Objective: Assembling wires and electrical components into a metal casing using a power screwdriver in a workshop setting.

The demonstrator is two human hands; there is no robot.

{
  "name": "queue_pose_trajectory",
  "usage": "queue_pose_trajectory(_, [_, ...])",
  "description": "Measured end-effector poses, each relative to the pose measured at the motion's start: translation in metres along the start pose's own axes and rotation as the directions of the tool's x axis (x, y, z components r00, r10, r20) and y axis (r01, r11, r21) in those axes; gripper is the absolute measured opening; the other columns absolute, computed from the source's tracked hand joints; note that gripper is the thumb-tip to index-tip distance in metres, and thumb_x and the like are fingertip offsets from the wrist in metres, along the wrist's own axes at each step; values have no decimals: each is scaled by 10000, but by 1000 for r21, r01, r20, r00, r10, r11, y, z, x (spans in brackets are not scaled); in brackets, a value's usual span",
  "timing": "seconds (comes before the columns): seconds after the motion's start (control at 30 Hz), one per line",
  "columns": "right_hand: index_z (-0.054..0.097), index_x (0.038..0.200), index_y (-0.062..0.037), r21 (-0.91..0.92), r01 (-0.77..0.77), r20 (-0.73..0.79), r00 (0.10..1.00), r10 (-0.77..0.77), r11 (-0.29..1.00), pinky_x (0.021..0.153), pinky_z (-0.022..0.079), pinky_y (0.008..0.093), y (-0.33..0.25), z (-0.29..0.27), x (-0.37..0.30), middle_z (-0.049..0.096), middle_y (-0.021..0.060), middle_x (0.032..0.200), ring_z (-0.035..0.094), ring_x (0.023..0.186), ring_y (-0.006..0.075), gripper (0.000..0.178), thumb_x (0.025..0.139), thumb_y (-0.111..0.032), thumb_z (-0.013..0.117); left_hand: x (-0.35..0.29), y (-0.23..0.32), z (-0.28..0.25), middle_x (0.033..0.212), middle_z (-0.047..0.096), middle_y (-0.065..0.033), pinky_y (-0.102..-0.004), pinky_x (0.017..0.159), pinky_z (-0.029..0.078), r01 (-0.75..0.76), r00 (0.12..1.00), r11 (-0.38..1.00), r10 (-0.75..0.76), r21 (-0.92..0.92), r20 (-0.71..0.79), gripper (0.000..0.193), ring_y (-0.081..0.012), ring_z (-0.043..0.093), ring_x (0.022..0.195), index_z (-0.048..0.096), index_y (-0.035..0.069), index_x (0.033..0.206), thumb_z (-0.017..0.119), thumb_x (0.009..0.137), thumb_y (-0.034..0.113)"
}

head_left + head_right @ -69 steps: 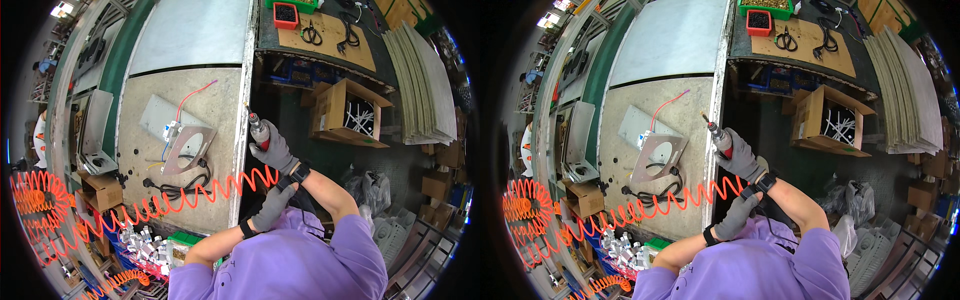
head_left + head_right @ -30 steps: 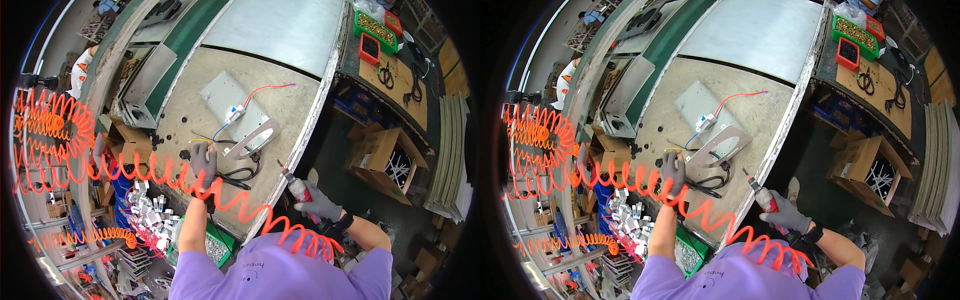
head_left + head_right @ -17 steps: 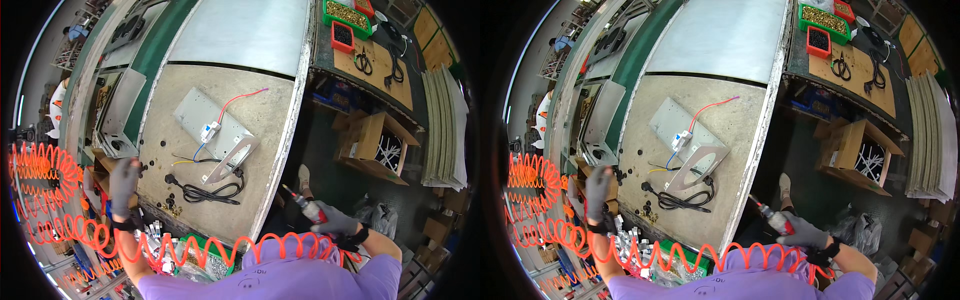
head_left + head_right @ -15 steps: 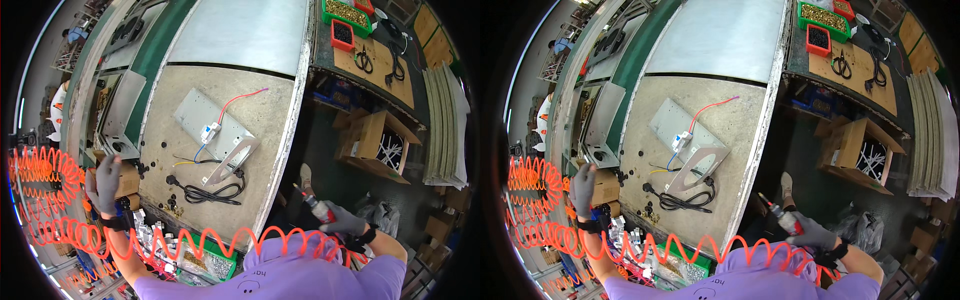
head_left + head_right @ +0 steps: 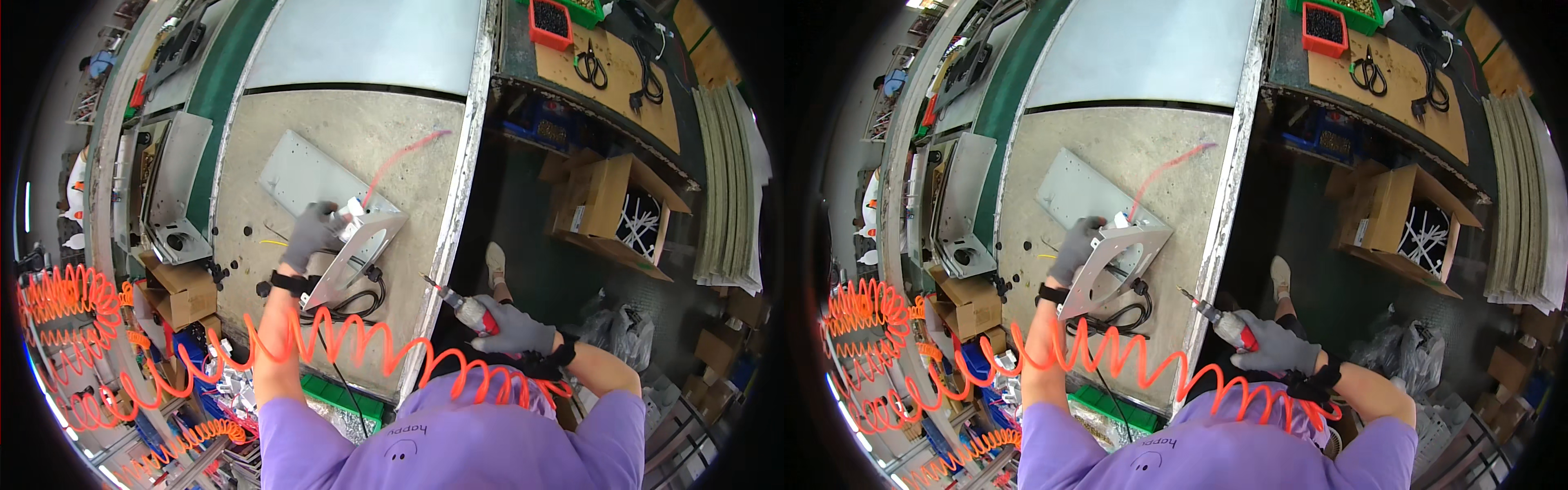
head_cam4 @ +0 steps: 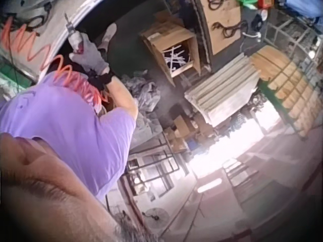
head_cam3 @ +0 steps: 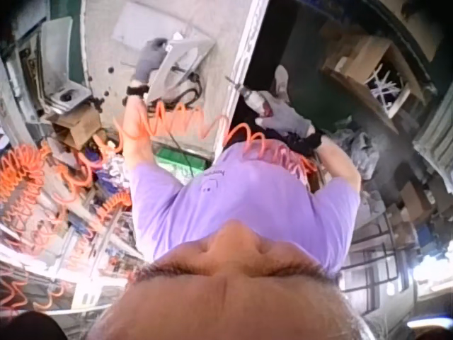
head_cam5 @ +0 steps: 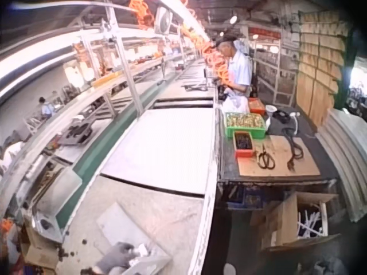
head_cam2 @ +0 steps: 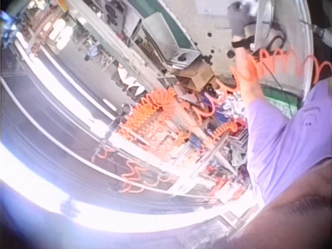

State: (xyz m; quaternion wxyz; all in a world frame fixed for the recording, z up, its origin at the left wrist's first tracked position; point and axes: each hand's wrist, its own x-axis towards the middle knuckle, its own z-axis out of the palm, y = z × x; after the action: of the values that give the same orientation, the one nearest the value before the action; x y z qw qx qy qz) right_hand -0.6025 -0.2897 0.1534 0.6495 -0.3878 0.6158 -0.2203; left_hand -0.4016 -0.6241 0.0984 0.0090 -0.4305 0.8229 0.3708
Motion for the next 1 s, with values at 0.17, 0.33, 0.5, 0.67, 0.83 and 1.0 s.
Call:
queue_pose_trajectory(0.17, [344, 1215, -49, 20, 37, 84, 996, -39, 999, 676, 471, 370, -9, 5, 20, 594, 156, 808, 609, 735, 298, 666, 699, -345, 643, -21, -85, 46, 1118, 490, -218, -424, 719, 459, 43, 999, 941, -37, -336, 25, 475, -374, 579, 840, 492, 50, 1129, 616, 751, 310])
queue_pose_trajectory(0.33, [353, 1175, -53, 48, 47, 46, 998, -49, 998, 724, 458, 414, 0, 8, 27, 602, 157, 808, 601, 779, 345, 601, 706, -313, 625, -35, -33, 9, 919, 580, -156, -311, 684, 462, 175, 959, 863, -40, -473, 281, 428, -207, 586, 772, 432, 45, 1173, 581, 813, 221])
queue_pose_trajectory(0.5, [340, 1211, -66, 65, 16, -13, 1000, -15, 998, 732, 458, 413, 6, 15, 34, 603, 141, 812, 603, 788, 337, 649, 684, -307, 633, -44, 27, 3, 831, 600, -58, -245, 633, 447, 155, 979, 763, -35, -627, 200, 324, -115, 551, 738, 499, -4, 1120, 550, 837, 148])
queue_pose_trajectory(0.67, [345, 1206, -58, 81, 76, -29, 997, -74, 994, 713, 462, 405, 8, 18, 40, 601, 162, 812, 606, 767, 337, 654, 687, -326, 641, -51, 21, 6, 768, 582, 6, -190, 555, 410, 247, 964, 651, -90, -718, 250, 256, -52, 512, 652, 579, -1, 1045, 540, 845, 153])
queue_pose_trajectory(0.83, [355, 1193, -48, 23, 102, -47, 994, -101, 994, 688, 465, 403, 10, 23, 48, 602, 163, 797, 611, 742, 338, 645, 694, -334, 647, -54, 30, 19, 597, 361, 100, -191, 440, 207, 398, 914, 663, -343, -634, 215, 196, -10, 264, 493, 552, 102, 787, 516, 884, 267])
queue_pose_trajectory(1.0, [325, 1242, -58, 16, 56, -2, 998, -56, 998, 735, 456, 444, 1, 20, 49, 596, 218, 843, 590, 799, 384, 689, 682, -327, 623, -69, 52, 5, 594, 348, 89, -206, 444, 230, 122, 988, 879, -65, -460, 137, 199, -18, 275, 509, 546, 92, 749, 518, 883, 236])
